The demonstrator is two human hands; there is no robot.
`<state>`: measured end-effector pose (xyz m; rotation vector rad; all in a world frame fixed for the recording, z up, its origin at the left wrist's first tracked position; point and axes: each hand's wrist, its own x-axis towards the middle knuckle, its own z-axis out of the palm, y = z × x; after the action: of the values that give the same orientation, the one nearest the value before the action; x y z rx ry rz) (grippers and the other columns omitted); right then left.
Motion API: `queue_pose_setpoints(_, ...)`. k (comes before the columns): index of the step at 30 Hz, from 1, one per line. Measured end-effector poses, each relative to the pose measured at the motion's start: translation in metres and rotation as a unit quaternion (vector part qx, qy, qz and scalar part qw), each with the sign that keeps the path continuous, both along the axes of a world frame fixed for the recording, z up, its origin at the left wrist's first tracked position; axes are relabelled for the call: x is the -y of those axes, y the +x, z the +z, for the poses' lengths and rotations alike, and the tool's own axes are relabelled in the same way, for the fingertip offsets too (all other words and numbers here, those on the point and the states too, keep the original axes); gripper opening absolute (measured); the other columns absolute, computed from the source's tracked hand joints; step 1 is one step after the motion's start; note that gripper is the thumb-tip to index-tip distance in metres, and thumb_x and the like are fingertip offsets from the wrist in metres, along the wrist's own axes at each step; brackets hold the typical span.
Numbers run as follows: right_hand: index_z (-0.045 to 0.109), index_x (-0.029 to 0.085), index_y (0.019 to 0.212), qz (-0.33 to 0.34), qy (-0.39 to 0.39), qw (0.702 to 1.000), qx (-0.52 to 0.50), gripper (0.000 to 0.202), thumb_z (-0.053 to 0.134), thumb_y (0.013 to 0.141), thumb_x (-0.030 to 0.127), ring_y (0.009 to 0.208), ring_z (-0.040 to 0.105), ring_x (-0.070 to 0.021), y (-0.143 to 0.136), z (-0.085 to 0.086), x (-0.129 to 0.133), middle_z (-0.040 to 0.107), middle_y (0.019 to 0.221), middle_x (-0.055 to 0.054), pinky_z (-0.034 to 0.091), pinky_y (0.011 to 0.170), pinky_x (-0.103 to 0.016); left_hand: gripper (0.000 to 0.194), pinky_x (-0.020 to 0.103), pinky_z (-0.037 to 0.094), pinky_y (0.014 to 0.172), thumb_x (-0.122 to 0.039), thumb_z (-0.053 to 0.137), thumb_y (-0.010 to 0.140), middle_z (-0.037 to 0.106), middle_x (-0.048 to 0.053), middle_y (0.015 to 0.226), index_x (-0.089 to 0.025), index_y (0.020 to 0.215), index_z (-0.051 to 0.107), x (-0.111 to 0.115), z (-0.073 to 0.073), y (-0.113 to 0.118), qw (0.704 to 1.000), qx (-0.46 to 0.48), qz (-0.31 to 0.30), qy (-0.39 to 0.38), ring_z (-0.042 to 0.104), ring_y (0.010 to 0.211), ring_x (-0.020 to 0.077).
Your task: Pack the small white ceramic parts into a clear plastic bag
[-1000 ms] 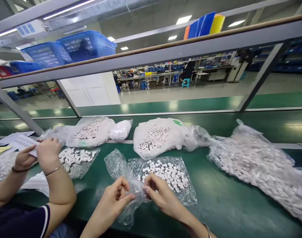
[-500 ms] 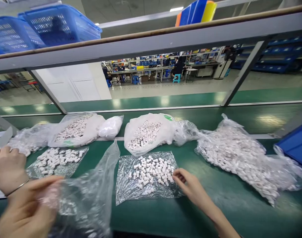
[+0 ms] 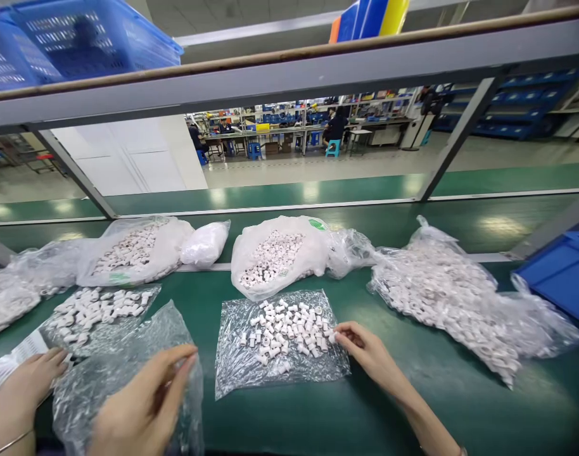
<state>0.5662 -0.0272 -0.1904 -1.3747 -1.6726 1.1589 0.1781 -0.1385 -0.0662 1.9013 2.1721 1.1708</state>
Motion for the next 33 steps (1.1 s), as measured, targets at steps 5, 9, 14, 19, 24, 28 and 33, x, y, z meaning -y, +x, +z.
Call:
queue_pose_setpoints(5, 0.06, 0.023, 0.095, -0.051, -0.118, 0.941, -0.313, 0.032, 0.058, 0.093, 0.054, 0.088, 0.055, -0.0195, 0.007, 0.015, 0.004, 0.055, 0.098, -0.005, 0.049, 0.078, -0.033, 0.04, 0.023, 0.036, 0.047, -0.059, 0.046, 0.093, 0.046, -0.004, 0.057, -0.025, 0.1, 0.066, -0.025, -0.051, 0.037, 0.984, 0.106, -0.073, -0.126, 0.044, 0.048, 0.014)
queue_pose_setpoints(9, 0.058, 0.022, 0.096, -0.059, -0.116, 0.963, -0.234, 0.035, 0.053, 0.094, 0.057, 0.066, 0.045, -0.0142, 0.008, 0.013, 0.001, 0.05, 0.082, -0.001, 0.04, 0.059, -0.028, 0.045, 0.023, 0.029, 0.046, -0.065, 0.049, 0.088, 0.038, -0.005, 0.057, -0.025, 0.099, 0.065, -0.031, -0.074, 0.037, 0.968, 0.188, -0.052, -0.159, 0.037, 0.047, 0.0142)
queue_pose_setpoints(14, 0.058, 0.023, 0.1, -0.021, 0.026, 0.99, 0.134, 0.028, 0.058, 0.092, 0.05, 0.058, 0.041, -0.015, 0.002, -0.005, -0.011, 0.044, 0.066, 0.004, 0.026, 0.055, -0.028, 0.049, 0.023, 0.026, 0.047, -0.069, 0.052, 0.085, 0.034, -0.006, 0.057, -0.024, 0.098, 0.066, -0.027, -0.082, 0.039, 0.956, 0.236, -0.037, -0.171, 0.034, 0.048, 0.014)
queue_pose_setpoints(19, 0.058, 0.023, 0.092, 0.028, 0.019, 0.991, 0.132, 0.027, 0.057, 0.093, 0.05, 0.057, 0.04, -0.0139, 0.002, -0.008, -0.015, 0.041, 0.061, 0.005, 0.025, 0.055, -0.027, 0.05, 0.023, 0.026, 0.048, -0.07, 0.053, 0.083, 0.032, -0.006, 0.056, -0.023, 0.099, 0.065, -0.024, -0.088, 0.036, 0.95, 0.26, -0.023, -0.173, 0.034, 0.048, 0.0136)
queue_pose_setpoints(24, 0.052, 0.024, 0.096, 0.035, -0.115, 0.979, -0.163, 0.037, 0.04, 0.099, 0.058, 0.048, 0.018, -0.01, 0.01, 0.009, -0.005, 0.037, 0.065, 0.006, 0.021, 0.042, -0.024, 0.049, 0.023, 0.029, 0.045, -0.068, 0.055, 0.084, 0.043, -0.004, 0.055, -0.024, 0.101, 0.067, -0.024, -0.092, 0.031, 0.951, 0.268, -0.025, -0.154, 0.038, 0.047, 0.0143)
queue_pose_setpoints(28, 0.055, 0.024, 0.104, 0.032, -0.117, 0.977, -0.173, 0.043, 0.033, 0.1, 0.061, 0.05, 0.019, -0.0105, 0.003, 0.011, 0.004, 0.04, 0.071, 0.005, 0.023, 0.043, -0.024, 0.05, 0.023, 0.031, 0.043, -0.068, 0.055, 0.085, 0.047, -0.003, 0.054, -0.023, 0.103, 0.069, -0.025, -0.094, 0.033, 0.953, 0.267, -0.04, -0.137, 0.041, 0.045, 0.0147)
queue_pose_setpoints(33, 0.058, 0.027, 0.107, 0.014, 0.006, 0.991, 0.129, 0.032, 0.053, 0.094, 0.056, 0.055, 0.037, -0.015, -0.012, -0.008, 0.007, 0.039, 0.062, 0.005, 0.028, 0.054, -0.027, 0.049, 0.023, 0.031, 0.045, -0.067, 0.057, 0.084, 0.049, -0.003, 0.059, -0.024, 0.104, 0.067, -0.025, -0.096, 0.033, 0.943, 0.288, -0.041, -0.16, 0.04, 0.048, 0.014)
